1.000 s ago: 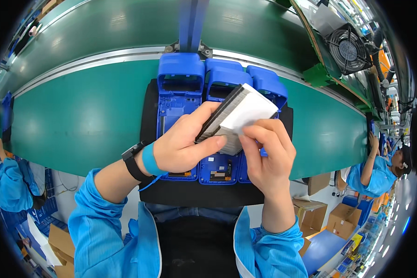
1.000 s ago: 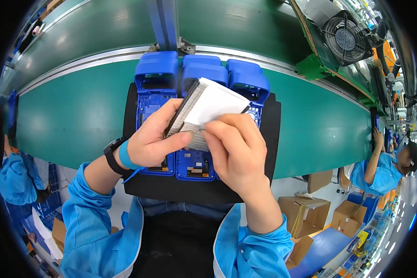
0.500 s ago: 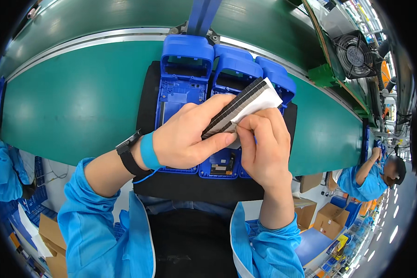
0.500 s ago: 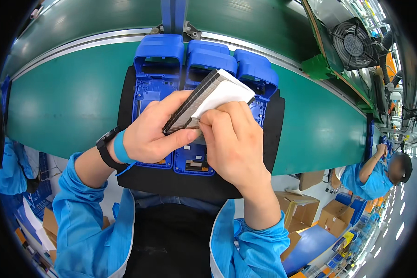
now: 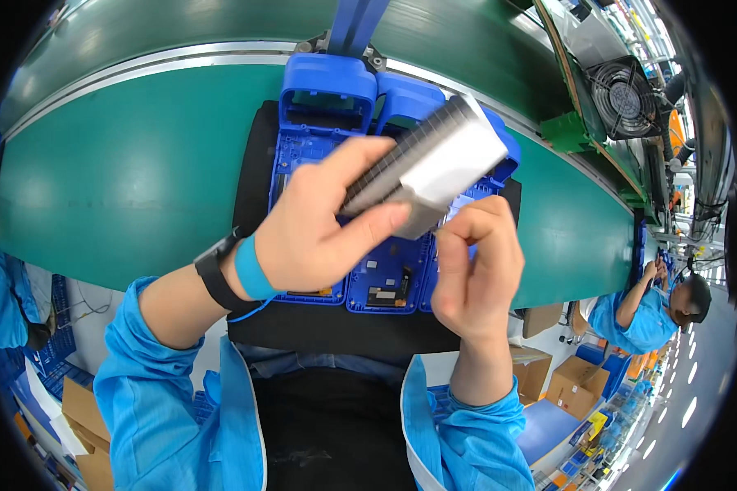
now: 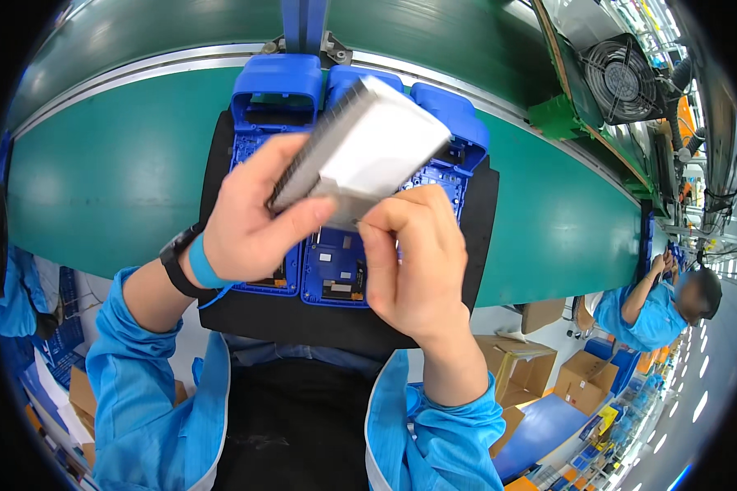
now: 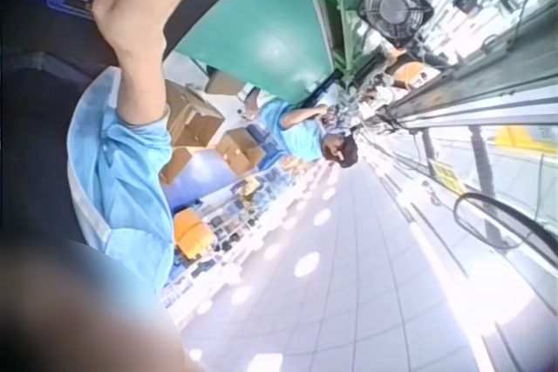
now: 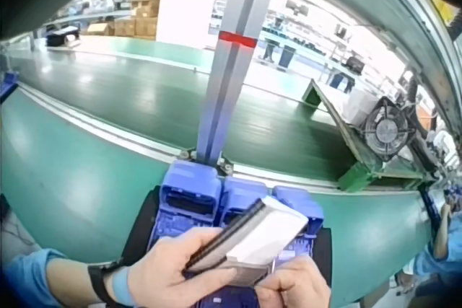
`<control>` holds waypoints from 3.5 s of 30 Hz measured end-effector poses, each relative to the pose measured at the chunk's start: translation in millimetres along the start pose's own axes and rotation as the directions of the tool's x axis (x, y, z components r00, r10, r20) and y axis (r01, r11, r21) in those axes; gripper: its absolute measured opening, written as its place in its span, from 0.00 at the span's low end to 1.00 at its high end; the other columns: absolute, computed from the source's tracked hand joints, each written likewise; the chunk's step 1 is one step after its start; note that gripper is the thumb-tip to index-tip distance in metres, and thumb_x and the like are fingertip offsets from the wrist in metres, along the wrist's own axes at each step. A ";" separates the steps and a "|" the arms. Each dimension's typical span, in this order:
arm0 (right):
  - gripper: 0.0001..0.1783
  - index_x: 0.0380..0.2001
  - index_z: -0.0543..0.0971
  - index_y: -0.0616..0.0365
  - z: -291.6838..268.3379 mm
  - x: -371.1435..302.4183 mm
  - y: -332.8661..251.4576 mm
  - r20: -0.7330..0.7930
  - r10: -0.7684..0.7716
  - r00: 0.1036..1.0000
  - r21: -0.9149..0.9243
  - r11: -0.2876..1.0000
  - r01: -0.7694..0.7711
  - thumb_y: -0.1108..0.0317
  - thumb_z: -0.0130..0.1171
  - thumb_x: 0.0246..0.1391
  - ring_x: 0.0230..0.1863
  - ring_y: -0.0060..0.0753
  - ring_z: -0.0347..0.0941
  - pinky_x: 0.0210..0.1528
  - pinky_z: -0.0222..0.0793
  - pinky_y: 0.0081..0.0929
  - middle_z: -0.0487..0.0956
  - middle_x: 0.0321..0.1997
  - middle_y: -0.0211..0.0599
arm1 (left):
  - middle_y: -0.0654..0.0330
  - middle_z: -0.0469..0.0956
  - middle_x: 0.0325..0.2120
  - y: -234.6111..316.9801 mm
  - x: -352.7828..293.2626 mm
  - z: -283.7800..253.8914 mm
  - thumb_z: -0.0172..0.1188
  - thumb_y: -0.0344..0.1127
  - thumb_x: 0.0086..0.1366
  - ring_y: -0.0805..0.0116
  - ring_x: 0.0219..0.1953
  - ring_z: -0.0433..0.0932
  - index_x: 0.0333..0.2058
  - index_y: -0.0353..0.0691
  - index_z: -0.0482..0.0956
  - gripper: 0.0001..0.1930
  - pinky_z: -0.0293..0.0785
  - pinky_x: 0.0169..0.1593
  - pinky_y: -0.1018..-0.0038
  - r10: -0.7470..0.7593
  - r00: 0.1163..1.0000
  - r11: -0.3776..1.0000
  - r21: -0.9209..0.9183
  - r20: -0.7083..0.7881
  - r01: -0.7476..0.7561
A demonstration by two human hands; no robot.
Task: Assembling electronic components by manually peeling and applying small parts to smartphone frames on a production line.
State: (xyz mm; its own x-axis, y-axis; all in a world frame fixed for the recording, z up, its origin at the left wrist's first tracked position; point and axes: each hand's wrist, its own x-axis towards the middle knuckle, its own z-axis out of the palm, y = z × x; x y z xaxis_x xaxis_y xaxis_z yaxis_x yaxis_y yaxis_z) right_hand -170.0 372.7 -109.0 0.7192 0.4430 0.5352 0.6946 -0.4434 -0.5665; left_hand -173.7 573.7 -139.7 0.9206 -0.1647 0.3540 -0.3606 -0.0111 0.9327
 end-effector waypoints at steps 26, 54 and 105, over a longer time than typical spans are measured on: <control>0.07 0.31 0.76 0.62 -50.8 -17.9 29.4 0.647 0.235 0.726 -0.249 0.964 -0.090 0.81 0.62 0.49 0.36 0.46 0.71 0.38 0.69 0.36 0.73 0.32 0.41 | 0.60 0.80 0.43 -19.2 2.4 -6.1 0.60 0.35 0.70 0.81 0.36 0.75 0.58 0.32 0.69 0.22 0.71 0.36 0.83 -0.205 0.976 0.949 -0.259 -0.068 0.181; 0.07 0.30 0.75 0.64 -58.5 -48.7 29.7 0.503 0.258 0.825 -0.273 0.953 -0.132 0.83 0.63 0.48 0.33 0.40 0.70 0.35 0.67 0.31 0.73 0.33 0.40 | 0.61 0.78 0.38 -12.6 8.0 -9.2 0.62 0.32 0.69 0.81 0.36 0.73 0.51 0.26 0.70 0.18 0.71 0.39 0.83 -0.237 0.971 0.895 -0.393 -0.020 0.211; 0.10 0.28 0.78 0.62 -71.8 -47.4 30.6 0.573 0.277 0.771 -0.256 0.955 -0.153 0.83 0.66 0.40 0.36 0.38 0.68 0.34 0.66 0.29 0.73 0.33 0.37 | 0.57 0.80 0.38 -13.8 9.9 -6.7 0.62 0.33 0.70 0.79 0.36 0.75 0.50 0.25 0.71 0.18 0.73 0.40 0.81 -0.180 0.983 0.915 -0.372 -0.035 0.154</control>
State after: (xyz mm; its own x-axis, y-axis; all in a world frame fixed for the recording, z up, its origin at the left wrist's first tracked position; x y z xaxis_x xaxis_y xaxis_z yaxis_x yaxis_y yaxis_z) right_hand -181.8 282.2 -106.7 0.7394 0.6653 -0.1032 0.5565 -0.6902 -0.4625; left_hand -158.6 578.8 -148.6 0.9751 -0.1259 0.1826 -0.1322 0.3310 0.9343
